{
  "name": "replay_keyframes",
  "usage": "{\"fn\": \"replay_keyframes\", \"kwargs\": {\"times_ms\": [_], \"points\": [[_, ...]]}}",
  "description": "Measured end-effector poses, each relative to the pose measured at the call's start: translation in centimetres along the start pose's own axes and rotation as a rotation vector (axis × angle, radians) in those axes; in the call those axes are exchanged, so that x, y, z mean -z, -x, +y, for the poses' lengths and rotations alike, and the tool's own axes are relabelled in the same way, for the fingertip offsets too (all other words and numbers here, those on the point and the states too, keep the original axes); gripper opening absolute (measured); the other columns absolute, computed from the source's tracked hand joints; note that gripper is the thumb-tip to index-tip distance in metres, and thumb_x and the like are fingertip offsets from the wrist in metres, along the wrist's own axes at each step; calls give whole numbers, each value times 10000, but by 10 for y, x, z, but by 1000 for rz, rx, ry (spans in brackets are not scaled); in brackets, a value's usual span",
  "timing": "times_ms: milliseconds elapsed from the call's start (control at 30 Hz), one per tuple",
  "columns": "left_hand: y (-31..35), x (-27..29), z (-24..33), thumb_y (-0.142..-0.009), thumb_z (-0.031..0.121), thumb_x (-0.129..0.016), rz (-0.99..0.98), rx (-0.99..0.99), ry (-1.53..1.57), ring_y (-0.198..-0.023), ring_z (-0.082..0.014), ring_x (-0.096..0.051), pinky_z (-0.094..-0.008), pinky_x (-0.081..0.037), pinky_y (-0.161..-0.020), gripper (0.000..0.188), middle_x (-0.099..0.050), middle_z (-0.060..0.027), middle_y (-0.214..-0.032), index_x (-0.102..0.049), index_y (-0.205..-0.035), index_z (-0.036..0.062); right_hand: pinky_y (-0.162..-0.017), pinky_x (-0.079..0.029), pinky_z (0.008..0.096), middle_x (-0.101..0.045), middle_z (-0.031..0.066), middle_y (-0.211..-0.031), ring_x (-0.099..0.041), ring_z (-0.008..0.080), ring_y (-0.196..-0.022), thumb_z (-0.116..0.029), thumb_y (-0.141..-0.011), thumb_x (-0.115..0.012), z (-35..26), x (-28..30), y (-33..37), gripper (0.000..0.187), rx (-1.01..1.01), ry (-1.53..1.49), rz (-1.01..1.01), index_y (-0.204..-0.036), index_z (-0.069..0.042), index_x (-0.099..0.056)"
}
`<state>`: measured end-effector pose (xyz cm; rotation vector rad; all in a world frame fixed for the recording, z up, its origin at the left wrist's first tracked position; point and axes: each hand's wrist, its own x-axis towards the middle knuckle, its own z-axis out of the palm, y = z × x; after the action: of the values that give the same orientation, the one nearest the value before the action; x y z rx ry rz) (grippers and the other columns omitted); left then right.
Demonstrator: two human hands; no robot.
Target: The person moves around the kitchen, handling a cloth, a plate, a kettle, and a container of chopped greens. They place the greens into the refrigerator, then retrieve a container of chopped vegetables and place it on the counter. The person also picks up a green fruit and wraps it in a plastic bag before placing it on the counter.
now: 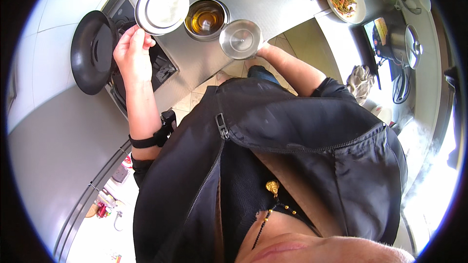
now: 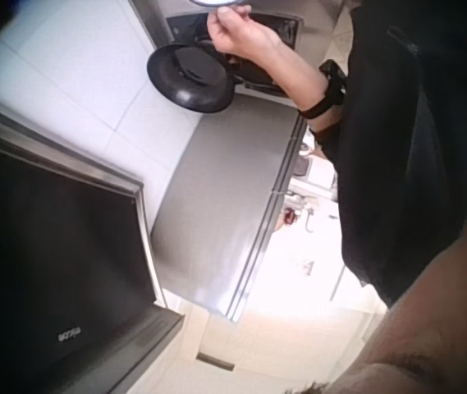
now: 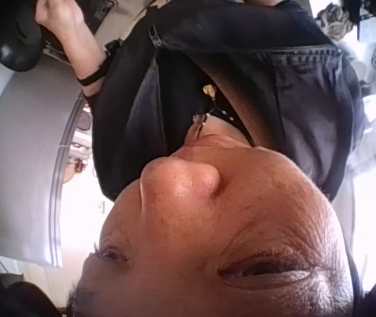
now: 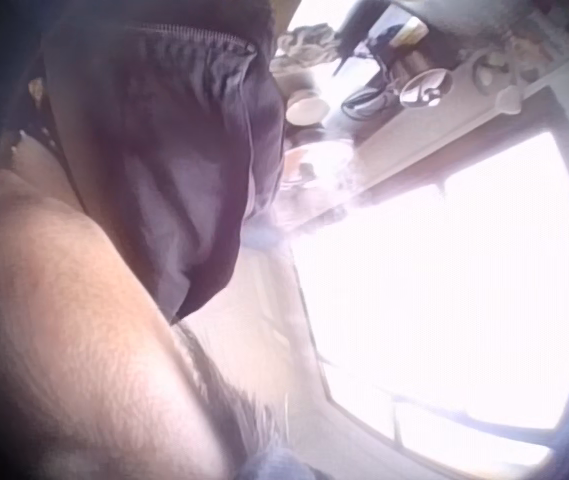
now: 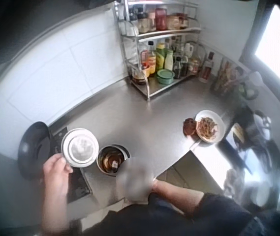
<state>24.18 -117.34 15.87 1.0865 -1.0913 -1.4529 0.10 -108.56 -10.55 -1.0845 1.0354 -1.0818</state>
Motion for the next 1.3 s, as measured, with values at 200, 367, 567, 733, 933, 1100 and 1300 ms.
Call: {"fn": "replay_keyframes", "kwargs": {"times_ms": [200,367,567,733,933,1100,1300], "points": [[-8,1,-9,-851,44,-589,47,3,-79,-621,-101,-568,-244,-496,-601,145,-608,-59,-741,-599,-961,-50,-847,-469,355,-632,121,-1036,-595,280,-979,-309,-754,-664,-25,-11,-22,387,245,643,204,-1064,-87,-601],[-11,2,-15,-843,58,-609,31,-19,-220,-612,-88,-563,-227,-484,-599,147,-610,-41,-740,-612,-951,-41,-828,-470,364,-635,149,-1009,-596,304,-970,-309,-765,-643,-38,-13,-19,343,173,504,181,-1022,-84,-615],[-11,-4,-28,-823,34,-623,-14,-101,-464,-618,-57,-540,-193,-452,-592,112,-603,-9,-758,-639,-906,-40,-841,-467,367,-636,138,-1023,-598,300,-962,-334,-767,-643,-48,-16,-20,363,167,481,195,-1039,-96,-613],[-10,-17,-33,-738,-16,-646,-236,-533,-873,-565,-86,-551,-213,-451,-528,67,-583,-37,-696,-622,-779,31,-840,-465,359,-635,132,-1022,-597,295,-951,-344,-764,-649,-49,-15,-17,387,193,387,172,-1059,-97,-608],[-8,-28,-40,-656,24,-661,-359,-1084,-1280,-633,-172,-591,-282,-492,-545,133,-568,-17,-722,-577,-728,98,-809,-468,366,-632,133,-1015,-599,276,-931,-340,-799,-614,-32,-13,-21,352,147,238,203,-1041,-84,-607],[-6,-23,-49,-682,76,-638,-529,-1193,-1551,-640,-158,-562,-281,-481,-545,106,-529,-16,-721,-577,-767,89,-796,-475,352,-647,130,-972,-613,256,-903,-291,-777,-650,-29,-16,-23,327,232,315,182,-1019,-74,-619],[-7,-20,-57,-681,105,-579,-658,-1087,-1691,-707,-154,-543,-290,-490,-614,153,-484,-21,-765,-555,-831,90,-784,-480,351,-654,127,-948,-619,263,-880,-273,-762,-660,-51,-18,-16,317,233,406,152,-1006,-73,-625]]}}
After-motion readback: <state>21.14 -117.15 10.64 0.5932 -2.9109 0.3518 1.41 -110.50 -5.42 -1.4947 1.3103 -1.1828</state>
